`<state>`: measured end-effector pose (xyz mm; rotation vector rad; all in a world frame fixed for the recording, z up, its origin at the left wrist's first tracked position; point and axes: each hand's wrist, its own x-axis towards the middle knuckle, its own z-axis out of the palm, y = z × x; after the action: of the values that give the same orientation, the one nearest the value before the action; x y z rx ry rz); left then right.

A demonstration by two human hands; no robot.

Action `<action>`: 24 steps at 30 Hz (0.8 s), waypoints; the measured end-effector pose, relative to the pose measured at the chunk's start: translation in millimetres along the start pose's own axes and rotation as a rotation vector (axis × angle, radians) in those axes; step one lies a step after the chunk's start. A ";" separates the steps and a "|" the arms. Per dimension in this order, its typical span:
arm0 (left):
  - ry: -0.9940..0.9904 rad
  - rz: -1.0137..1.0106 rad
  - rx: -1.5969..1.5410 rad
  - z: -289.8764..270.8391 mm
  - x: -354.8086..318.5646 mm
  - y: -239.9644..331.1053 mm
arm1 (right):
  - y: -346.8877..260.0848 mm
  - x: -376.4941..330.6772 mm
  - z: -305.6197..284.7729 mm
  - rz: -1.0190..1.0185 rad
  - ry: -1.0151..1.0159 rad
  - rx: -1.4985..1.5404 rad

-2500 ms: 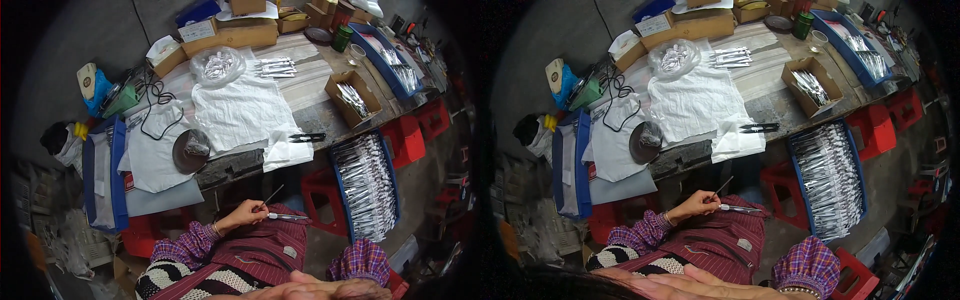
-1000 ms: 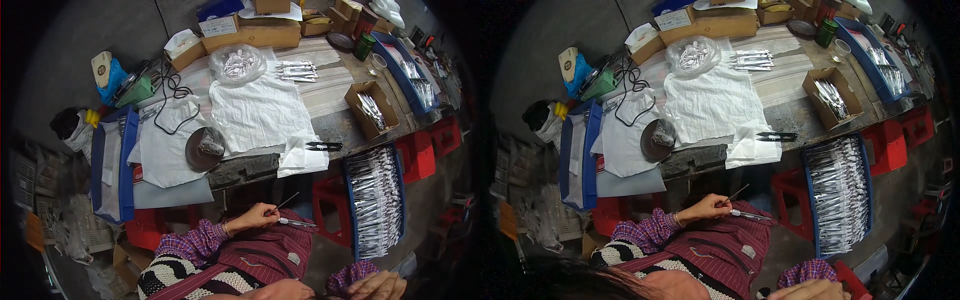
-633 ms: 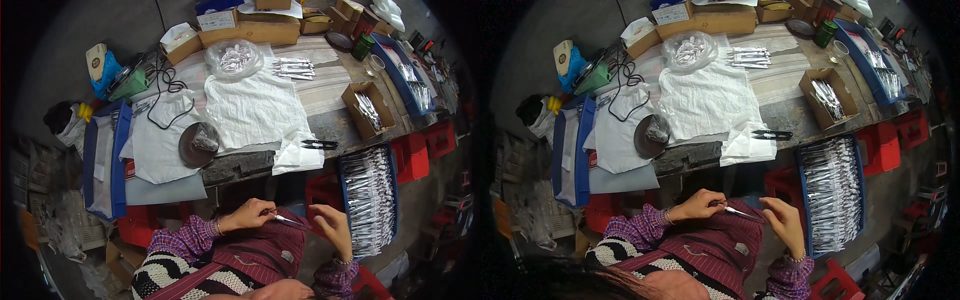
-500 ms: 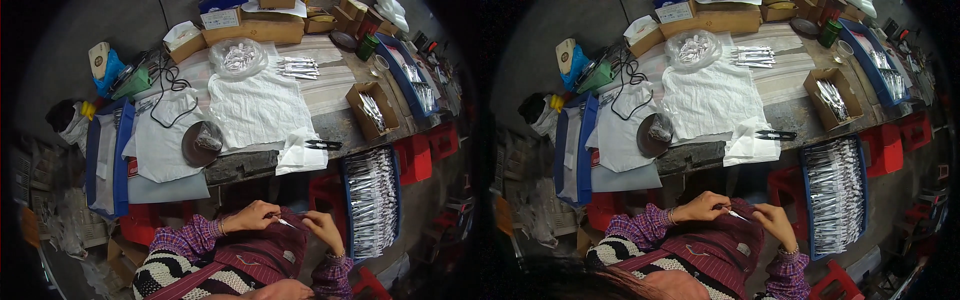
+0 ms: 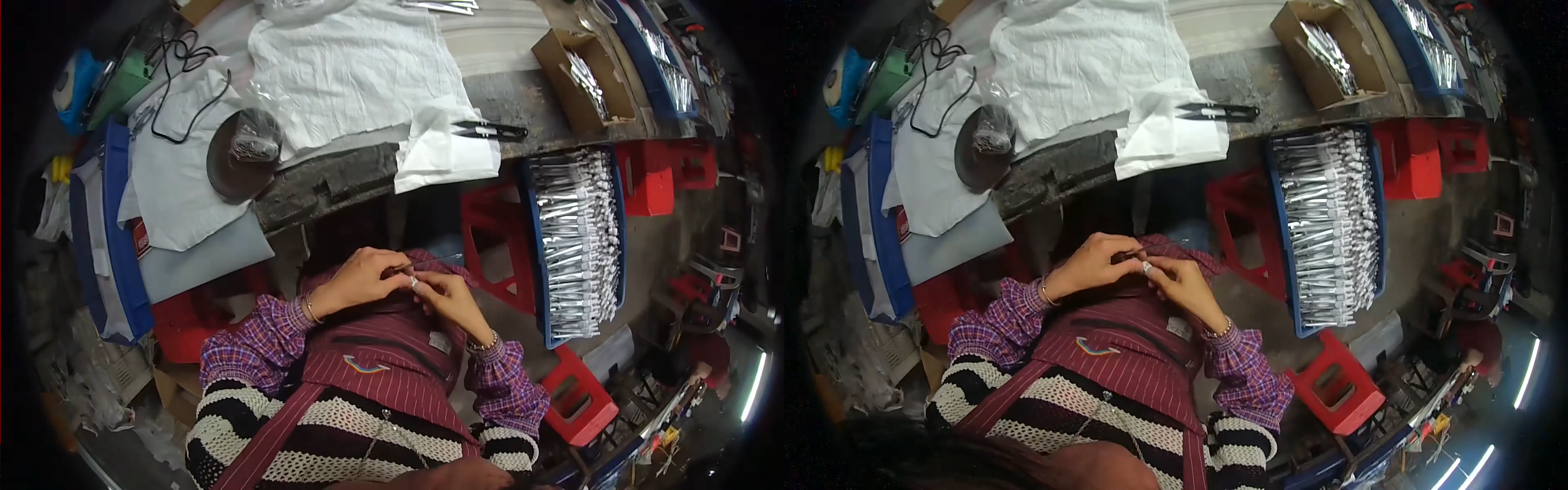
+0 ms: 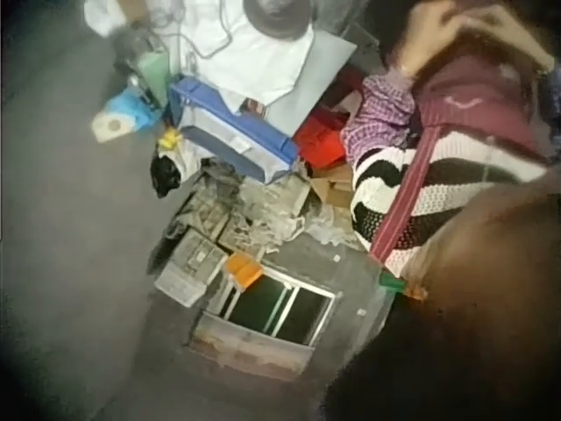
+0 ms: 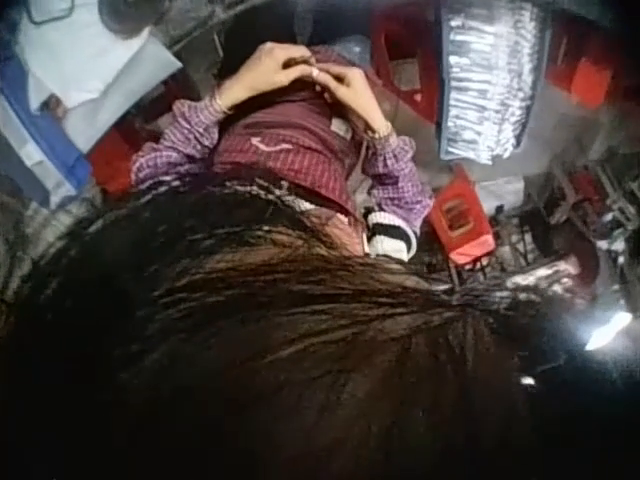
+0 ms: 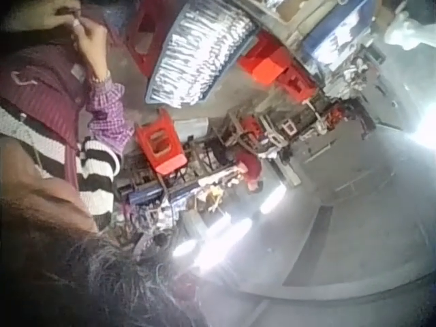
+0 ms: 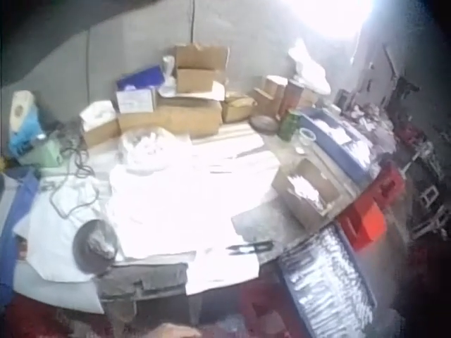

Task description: Assembling white handles onto metal cutlery stems at a workshop bench.

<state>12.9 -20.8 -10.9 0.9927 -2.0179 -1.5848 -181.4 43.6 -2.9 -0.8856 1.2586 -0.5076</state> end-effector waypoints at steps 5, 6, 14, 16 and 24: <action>0.010 0.015 0.075 5.1 0.6 -13.7 | 1.5 3.7 3.2 0.014 0.052 -0.091; 0.010 -0.002 0.078 5.2 0.2 -15.3 | 0.8 3.8 4.2 0.000 0.062 -0.119; 0.015 -0.036 0.058 6.9 -1.9 -17.7 | 5.7 2.6 6.5 -0.029 0.078 -0.133; 0.015 -0.038 0.056 7.0 -1.0 -16.3 | 6.1 2.8 7.0 -0.039 0.085 -0.141; -0.023 -0.112 0.006 7.6 1.3 -9.3 | 20.9 4.3 0.5 -0.135 0.107 -0.226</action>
<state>9.6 -17.6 -22.1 1.1128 -2.0145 -1.6556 -182.5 52.6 -22.2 -1.1516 1.3781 -0.5317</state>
